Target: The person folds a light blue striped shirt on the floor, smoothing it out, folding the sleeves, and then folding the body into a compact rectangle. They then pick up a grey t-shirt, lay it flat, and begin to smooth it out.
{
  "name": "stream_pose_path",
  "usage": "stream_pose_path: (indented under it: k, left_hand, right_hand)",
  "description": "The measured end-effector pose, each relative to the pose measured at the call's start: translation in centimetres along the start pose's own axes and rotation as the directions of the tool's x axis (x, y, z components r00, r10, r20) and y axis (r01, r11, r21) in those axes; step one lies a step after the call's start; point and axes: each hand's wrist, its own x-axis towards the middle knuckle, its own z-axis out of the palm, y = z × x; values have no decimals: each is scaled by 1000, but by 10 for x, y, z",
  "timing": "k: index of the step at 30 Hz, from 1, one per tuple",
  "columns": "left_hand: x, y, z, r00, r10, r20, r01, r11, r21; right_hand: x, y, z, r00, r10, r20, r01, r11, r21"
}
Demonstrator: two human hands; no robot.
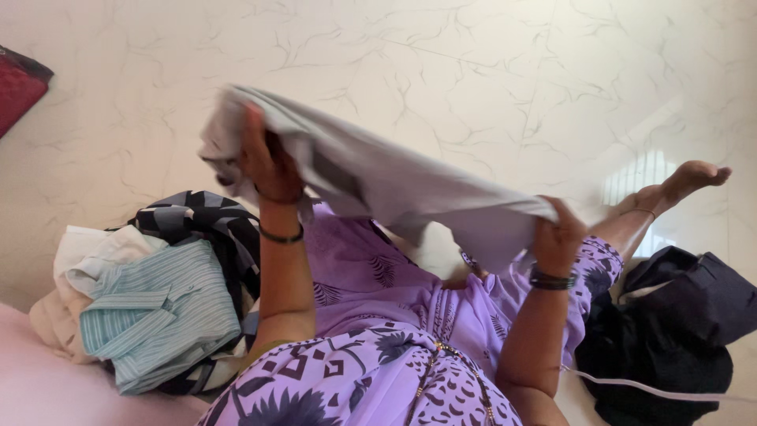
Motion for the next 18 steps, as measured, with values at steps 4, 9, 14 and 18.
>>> stream_pose_path:
  k: [4, 9, 14, 18]
  left_hand:
    - [9, -146, 66, 954, -266, 137, 203, 912, 357]
    - [20, -210, 204, 878, -372, 301, 179, 839, 514]
    - [9, -63, 407, 774, 28, 633, -108, 990, 88]
    - [-65, 79, 490, 521, 370, 769, -179, 929, -325]
  right_hand:
    - [-11, -47, 59, 978, -49, 204, 54, 998, -20]
    - [-20, -45, 137, 942, 110, 318, -138, 988, 68]
    - [-61, 18, 213, 787, 413, 458, -616, 572, 542]
    - [-107, 88, 248, 734, 476, 484, -676, 448, 585]
